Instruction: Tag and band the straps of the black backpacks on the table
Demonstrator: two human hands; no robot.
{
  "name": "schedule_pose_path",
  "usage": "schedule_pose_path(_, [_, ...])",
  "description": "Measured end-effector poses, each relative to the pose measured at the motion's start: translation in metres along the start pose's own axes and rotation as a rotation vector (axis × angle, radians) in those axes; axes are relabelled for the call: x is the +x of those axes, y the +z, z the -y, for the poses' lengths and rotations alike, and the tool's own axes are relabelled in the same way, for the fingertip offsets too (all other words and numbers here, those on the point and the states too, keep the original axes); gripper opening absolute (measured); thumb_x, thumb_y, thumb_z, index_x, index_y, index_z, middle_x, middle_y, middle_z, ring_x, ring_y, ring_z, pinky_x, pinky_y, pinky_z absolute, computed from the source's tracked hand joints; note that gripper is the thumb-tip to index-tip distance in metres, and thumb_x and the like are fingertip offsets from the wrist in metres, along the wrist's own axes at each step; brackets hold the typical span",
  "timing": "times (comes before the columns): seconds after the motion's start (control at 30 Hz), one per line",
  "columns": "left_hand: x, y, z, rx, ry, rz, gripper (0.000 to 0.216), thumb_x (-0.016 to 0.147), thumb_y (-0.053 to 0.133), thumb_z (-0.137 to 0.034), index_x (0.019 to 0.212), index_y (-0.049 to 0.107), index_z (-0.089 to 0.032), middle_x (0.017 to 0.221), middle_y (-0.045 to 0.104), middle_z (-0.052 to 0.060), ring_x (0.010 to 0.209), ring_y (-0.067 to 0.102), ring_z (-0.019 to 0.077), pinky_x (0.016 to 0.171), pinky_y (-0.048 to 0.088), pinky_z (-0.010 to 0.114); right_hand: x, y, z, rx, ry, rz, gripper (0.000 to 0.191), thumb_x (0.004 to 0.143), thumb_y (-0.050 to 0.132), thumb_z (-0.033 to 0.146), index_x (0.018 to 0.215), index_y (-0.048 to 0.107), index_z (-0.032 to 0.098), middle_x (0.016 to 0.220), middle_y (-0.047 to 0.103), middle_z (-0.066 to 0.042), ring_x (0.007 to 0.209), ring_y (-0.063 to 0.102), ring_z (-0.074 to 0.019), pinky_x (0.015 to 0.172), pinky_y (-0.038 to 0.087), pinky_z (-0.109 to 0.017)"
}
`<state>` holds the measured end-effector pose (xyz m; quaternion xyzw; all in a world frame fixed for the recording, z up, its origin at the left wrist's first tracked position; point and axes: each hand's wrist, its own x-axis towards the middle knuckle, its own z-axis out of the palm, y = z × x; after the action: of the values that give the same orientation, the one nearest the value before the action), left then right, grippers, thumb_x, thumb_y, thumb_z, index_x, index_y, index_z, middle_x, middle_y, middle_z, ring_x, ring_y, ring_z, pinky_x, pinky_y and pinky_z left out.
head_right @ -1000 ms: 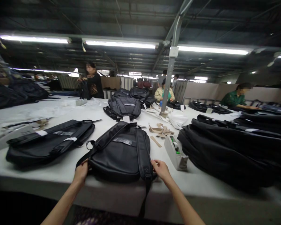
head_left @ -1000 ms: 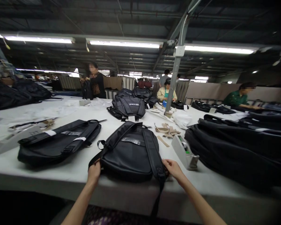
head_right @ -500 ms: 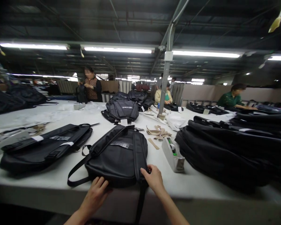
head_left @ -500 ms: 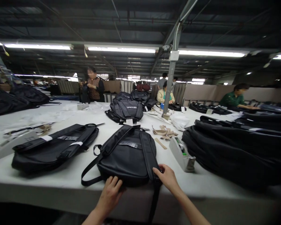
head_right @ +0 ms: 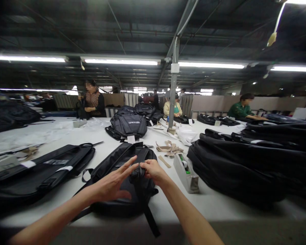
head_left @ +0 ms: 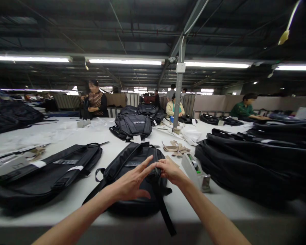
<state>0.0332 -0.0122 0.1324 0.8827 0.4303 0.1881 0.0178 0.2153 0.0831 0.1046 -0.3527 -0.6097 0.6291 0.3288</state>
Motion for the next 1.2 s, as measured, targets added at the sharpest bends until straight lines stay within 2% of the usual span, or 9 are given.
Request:
schedule_pose_path(0.13, [0.05,-0.034,0.001,-0.01,0.138,0.207,0.115,0.058,0.08,-0.037,0.144,0.002,-0.029,0.143,0.031,0.01,0.122,0.043,0.0287,0.097,0.041,0.036,-0.002,0.01,0.019,0.156,-0.073,0.109,0.024,0.069,0.061,0.037,0.082,0.06,0.016,0.065,0.058,0.001,0.052,0.051,-0.0083,0.05,0.041,-0.02])
schedule_pose_path(0.27, [0.07,-0.052,-0.004,0.176,0.17,0.295,0.105,0.06,0.073,-0.03,0.143,0.008,-0.032,0.116,0.051,0.004,0.084,0.061,0.0218,0.067,0.048,0.028,-0.013,-0.002,0.007,0.344,-0.106,0.17,0.032,0.077,0.059,0.046,0.081,0.062,0.015,0.065,0.06,-0.001,0.054,0.053,-0.01,0.055,0.044,-0.023])
schedule_pose_path(0.33, [0.074,-0.062,-0.002,0.31,0.205,0.342,0.087,0.061,0.071,-0.026,0.137,0.029,-0.033,0.102,0.053,0.001,0.07,0.059,0.0181,0.053,0.041,0.025,-0.02,-0.01,-0.009,0.24,-0.137,0.172,0.039,0.08,0.056,0.051,0.09,0.065,0.014,0.076,0.065,-0.006,0.069,0.059,-0.0142,0.068,0.047,-0.028])
schedule_pose_path(0.4, [0.078,-0.074,0.002,0.435,0.24,0.373,0.05,0.064,0.068,-0.024,0.112,0.056,-0.031,0.093,0.054,0.0,0.06,0.054,0.0146,0.046,0.032,0.026,-0.026,-0.016,-0.028,0.059,-0.182,0.154,0.042,0.079,0.058,0.052,0.103,0.065,0.017,0.095,0.066,-0.008,0.091,0.059,-0.0197,0.084,0.044,-0.032])
schedule_pose_path(0.47, [0.081,-0.087,0.008,0.51,0.248,0.376,0.017,0.068,0.065,-0.021,0.084,0.063,-0.025,0.088,0.054,0.0,0.055,0.05,0.0119,0.044,0.026,0.027,-0.03,-0.018,-0.049,-0.103,-0.23,0.148,0.046,0.078,0.06,0.051,0.112,0.062,0.02,0.103,0.065,-0.006,0.101,0.056,-0.0228,0.089,0.041,-0.034])
schedule_pose_path(0.53, [0.084,-0.1,0.012,0.535,0.24,0.394,0.005,0.07,0.065,-0.021,0.073,0.061,-0.022,0.085,0.055,-0.001,0.052,0.046,0.0103,0.043,0.024,0.027,-0.032,-0.018,-0.066,-0.162,-0.265,0.141,0.045,0.081,0.056,0.051,0.113,0.061,0.02,0.098,0.066,-0.005,0.096,0.057,-0.0232,0.084,0.044,-0.033])
schedule_pose_path(0.77, [0.096,-0.134,0.006,0.597,0.212,0.506,0.019,0.067,0.073,-0.033,0.075,0.06,-0.021,0.083,0.055,-0.001,0.053,0.046,0.0106,0.041,0.02,0.028,-0.022,-0.022,-0.079,-0.349,-0.399,0.077,0.021,0.081,0.058,0.038,0.089,0.067,0.021,0.083,0.065,-0.002,0.08,0.057,-0.0195,0.076,0.043,-0.029])
schedule_pose_path(1.0, [0.099,-0.148,0.017,0.555,0.121,0.579,0.016,0.067,0.074,-0.023,0.076,0.06,-0.022,0.088,0.055,-0.003,0.06,0.049,0.0109,0.047,0.023,0.027,-0.003,-0.028,-0.088,-0.279,-0.303,0.105,0.015,0.08,0.056,0.03,0.084,0.065,0.019,0.081,0.064,-0.002,0.08,0.059,-0.0181,0.075,0.045,-0.028])
schedule_pose_path(1.2, [0.078,-0.139,0.043,0.515,0.041,0.582,0.011,0.072,0.066,-0.021,0.079,0.057,-0.023,0.093,0.054,-0.005,0.056,0.046,0.0091,0.049,0.022,0.026,-0.009,-0.035,-0.086,-0.311,-0.279,0.195,0.03,0.086,0.05,0.038,0.106,0.064,0.021,0.094,0.065,-0.005,0.089,0.059,-0.0191,0.08,0.045,-0.031])
